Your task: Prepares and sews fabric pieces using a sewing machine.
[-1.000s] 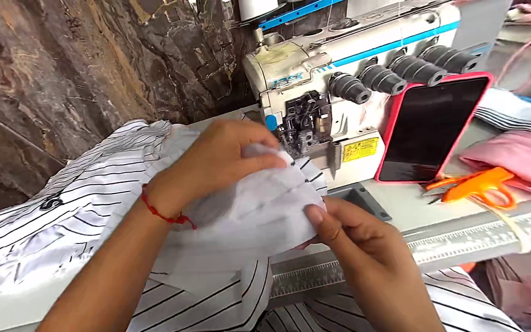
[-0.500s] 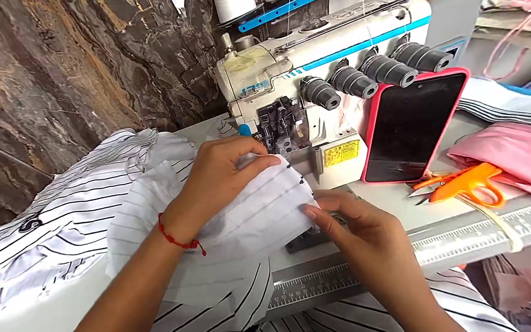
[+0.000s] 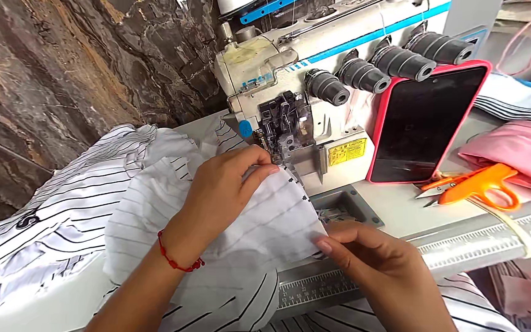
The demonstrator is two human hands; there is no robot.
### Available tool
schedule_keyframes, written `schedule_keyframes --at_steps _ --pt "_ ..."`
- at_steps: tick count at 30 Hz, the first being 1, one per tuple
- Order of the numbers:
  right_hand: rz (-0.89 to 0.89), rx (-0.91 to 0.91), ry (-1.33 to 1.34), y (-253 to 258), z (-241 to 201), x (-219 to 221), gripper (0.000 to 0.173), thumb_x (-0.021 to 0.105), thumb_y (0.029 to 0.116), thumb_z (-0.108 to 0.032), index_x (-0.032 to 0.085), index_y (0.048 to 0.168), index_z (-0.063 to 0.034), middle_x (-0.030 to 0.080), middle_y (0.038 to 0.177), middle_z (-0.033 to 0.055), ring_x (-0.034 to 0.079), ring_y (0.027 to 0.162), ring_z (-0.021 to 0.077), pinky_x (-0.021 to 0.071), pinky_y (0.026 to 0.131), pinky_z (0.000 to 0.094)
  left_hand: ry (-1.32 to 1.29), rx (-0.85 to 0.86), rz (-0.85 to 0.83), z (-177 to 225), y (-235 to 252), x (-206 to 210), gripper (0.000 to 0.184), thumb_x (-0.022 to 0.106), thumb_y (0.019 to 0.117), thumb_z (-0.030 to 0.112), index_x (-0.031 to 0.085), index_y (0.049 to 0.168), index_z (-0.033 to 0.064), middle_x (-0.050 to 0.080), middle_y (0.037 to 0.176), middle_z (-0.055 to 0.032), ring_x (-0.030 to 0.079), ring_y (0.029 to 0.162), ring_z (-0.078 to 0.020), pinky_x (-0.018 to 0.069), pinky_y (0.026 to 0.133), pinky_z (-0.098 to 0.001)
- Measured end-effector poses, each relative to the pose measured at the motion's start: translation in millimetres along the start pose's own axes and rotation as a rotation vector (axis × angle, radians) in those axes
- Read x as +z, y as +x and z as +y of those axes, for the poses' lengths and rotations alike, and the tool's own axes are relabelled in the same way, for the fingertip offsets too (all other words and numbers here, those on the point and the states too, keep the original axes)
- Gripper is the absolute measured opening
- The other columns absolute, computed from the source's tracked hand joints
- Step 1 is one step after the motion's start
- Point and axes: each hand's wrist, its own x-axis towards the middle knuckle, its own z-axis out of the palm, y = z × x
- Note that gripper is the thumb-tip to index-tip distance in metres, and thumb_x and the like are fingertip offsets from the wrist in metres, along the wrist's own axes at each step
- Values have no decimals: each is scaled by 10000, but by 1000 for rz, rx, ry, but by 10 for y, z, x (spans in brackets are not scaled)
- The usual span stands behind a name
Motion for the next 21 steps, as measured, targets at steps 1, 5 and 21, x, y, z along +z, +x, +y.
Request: schedule_keyframes --at_steps 1,5,21 --pt "10 14 13 -14 -16 9 12 738 922 -113 748 919 -120 741 933 -85 695 811 -13 606 741 178 43 24 0 7 12 -6 193 607 1008 306 716 967 152 680 814 49 646 712 -67 520 605 -264" --pt "32 89 68 -57 -96 55 81 726 919 -74 714 915 -154 731 909 -124 690 775 -23 603 710 178 173 115 1 57 53 -39 228 592 1004 321 727 953 144 649 718 21 623 587 -122 463 479 -309" --pt "8 254 137 -113 -154 124 133 644 950 26 702 1027 -66 753 870 -87 729 754 38 636 729 251 500 -71 216 735 -249 237 229 586 982 195 775 929 77 732 896 -58 716 842 -213 576 682 -307"
